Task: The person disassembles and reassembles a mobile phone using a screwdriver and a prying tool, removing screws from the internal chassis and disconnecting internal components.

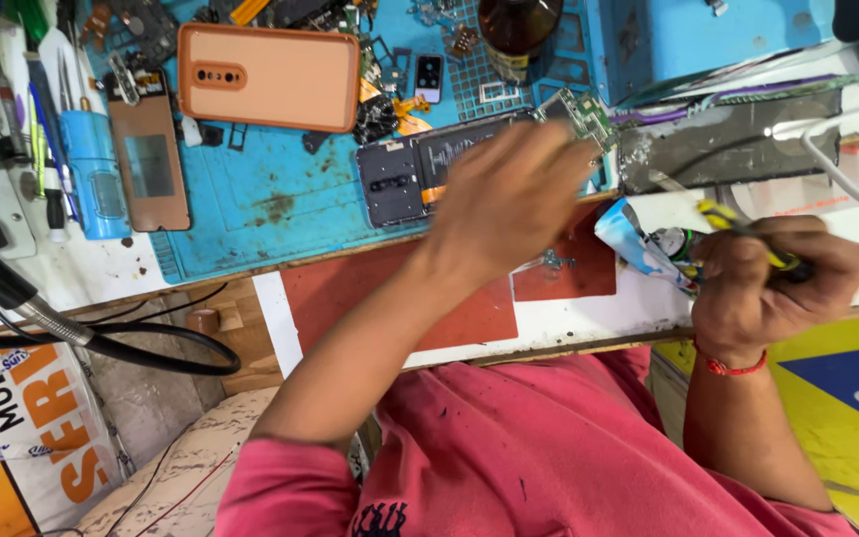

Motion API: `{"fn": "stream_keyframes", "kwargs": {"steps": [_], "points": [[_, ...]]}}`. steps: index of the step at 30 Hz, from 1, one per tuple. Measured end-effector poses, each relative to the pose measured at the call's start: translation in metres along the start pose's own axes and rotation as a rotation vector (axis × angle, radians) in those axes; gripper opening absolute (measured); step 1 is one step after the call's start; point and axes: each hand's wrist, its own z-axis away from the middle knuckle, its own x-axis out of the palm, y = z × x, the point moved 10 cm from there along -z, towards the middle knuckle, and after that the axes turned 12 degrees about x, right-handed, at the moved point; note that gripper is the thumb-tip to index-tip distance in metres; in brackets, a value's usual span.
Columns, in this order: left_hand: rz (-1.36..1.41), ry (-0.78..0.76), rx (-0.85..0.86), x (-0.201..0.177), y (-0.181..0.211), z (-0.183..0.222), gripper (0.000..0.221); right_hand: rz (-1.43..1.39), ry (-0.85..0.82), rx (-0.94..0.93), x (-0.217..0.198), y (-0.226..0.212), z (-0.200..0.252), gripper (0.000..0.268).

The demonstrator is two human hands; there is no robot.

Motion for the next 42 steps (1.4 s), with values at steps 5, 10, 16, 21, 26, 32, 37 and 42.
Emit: {"fn": "stream_keyframes", "kwargs": {"steps": [5, 10, 16, 21, 26, 32, 37, 42], "points": [[-0.179, 0.041, -0.266, -0.080, -0.037, 0.066, 0.042, 0.183, -0.240, 0.122, 0.062, -0.029, -0.010, 0.015], [-0.197, 0.024, -0.340, -0.096, -0.052, 0.110, 0.077, 0.362, -0.447, 0.106, 0.136, -0.070, -0.029, 0.011], [-0.234, 0.024, -0.373, -0.083, -0.061, 0.134, 0.086, 0.720, -0.713, -0.269, 0.202, -0.096, -0.036, 0.012], [-0.240, 0.060, -0.396, -0.085, -0.062, 0.138, 0.084, 0.739, -0.813, -0.422, 0.231, -0.103, -0.033, 0.013], [-0.218, 0.075, -0.390, -0.086, -0.063, 0.138, 0.085, 0.751, -0.843, -0.416, 0.239, -0.105, -0.032, 0.012], [-0.242, 0.084, -0.363, -0.082, -0.063, 0.140, 0.085, 0.772, -0.834, -0.422, 0.238, -0.104, -0.032, 0.012], [-0.254, 0.094, -0.342, -0.080, -0.062, 0.142, 0.084, 0.779, -0.835, -0.433, 0.241, -0.104, -0.032, 0.012], [-0.258, 0.086, -0.346, -0.078, -0.063, 0.142, 0.084, 0.774, -0.831, -0.448, 0.242, -0.107, -0.031, 0.011]]}}
